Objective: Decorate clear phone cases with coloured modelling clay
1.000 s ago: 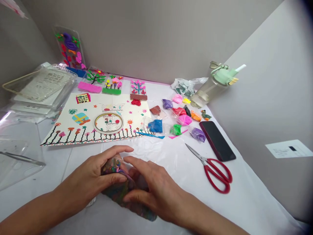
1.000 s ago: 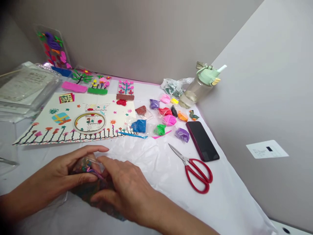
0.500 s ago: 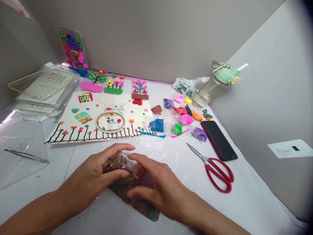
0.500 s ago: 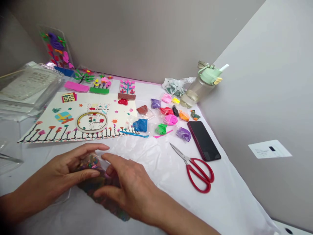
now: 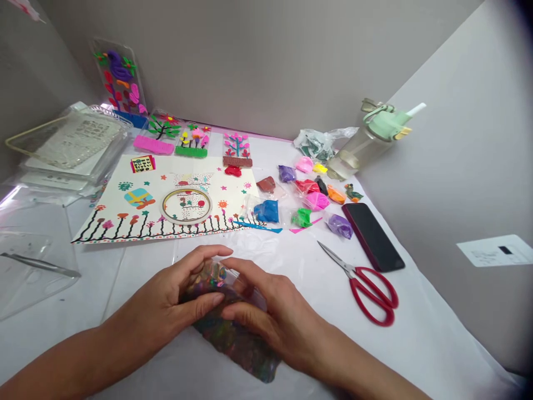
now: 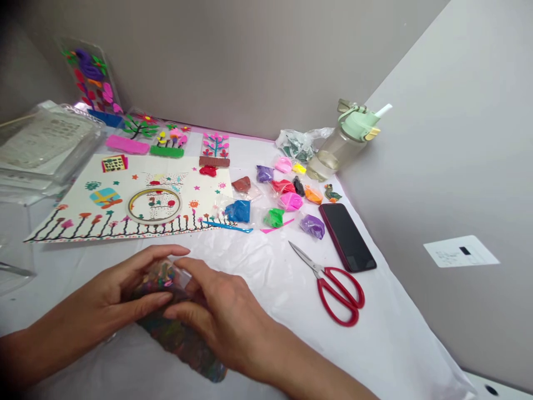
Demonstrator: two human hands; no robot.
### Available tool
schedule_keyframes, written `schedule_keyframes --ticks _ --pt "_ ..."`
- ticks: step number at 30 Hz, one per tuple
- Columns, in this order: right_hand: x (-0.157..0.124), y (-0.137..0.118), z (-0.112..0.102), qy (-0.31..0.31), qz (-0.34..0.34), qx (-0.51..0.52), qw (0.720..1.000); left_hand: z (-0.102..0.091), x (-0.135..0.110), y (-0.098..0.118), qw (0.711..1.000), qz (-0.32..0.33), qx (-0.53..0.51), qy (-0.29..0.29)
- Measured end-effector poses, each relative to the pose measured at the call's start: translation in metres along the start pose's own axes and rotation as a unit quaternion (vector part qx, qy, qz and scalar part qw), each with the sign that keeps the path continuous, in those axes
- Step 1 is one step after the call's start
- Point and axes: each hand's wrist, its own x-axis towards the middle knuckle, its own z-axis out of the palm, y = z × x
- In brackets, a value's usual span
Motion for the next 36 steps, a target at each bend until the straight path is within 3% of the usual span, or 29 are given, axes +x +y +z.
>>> schedule_keyframes --ticks 5,12,17,22,27,31,36 --pt "-0.001 0.003 0.003 0.029 -0.015 0.036 0.999 0.001 -0.003 0.005 0.996 -0.004 -0.08 -0.03" --pt "-0.003 0.004 -0.001 0.007 -0.039 -0.031 0.999 0.003 -0.004 0.004 1.0 -0.009 -0.009 0.015" --pt "0.0 0.003 0.001 0.007 0.002 0.051 0.999 0.0 -0.003 0.006 0.999 -0.019 -0.028 -0.009" --pt "0.003 0.006 0.001 -0.005 0.029 0.074 0.997 -0.003 -0.002 0.01 0.999 0.007 0.026 -0.029" --pt "0.003 0.007 0.002 0.015 0.034 0.096 0.995 0.0 -0.003 0.003 1.0 0.02 -0.015 -0.015" --pt "0.002 0.008 0.007 0.026 0.015 0.041 0.999 0.004 -0.004 -0.003 0.998 0.031 -0.043 -0.032" --pt "0.003 0.006 0.004 0.013 0.003 0.056 0.998 0.004 -0.004 -0.002 0.998 0.035 -0.04 -0.034"
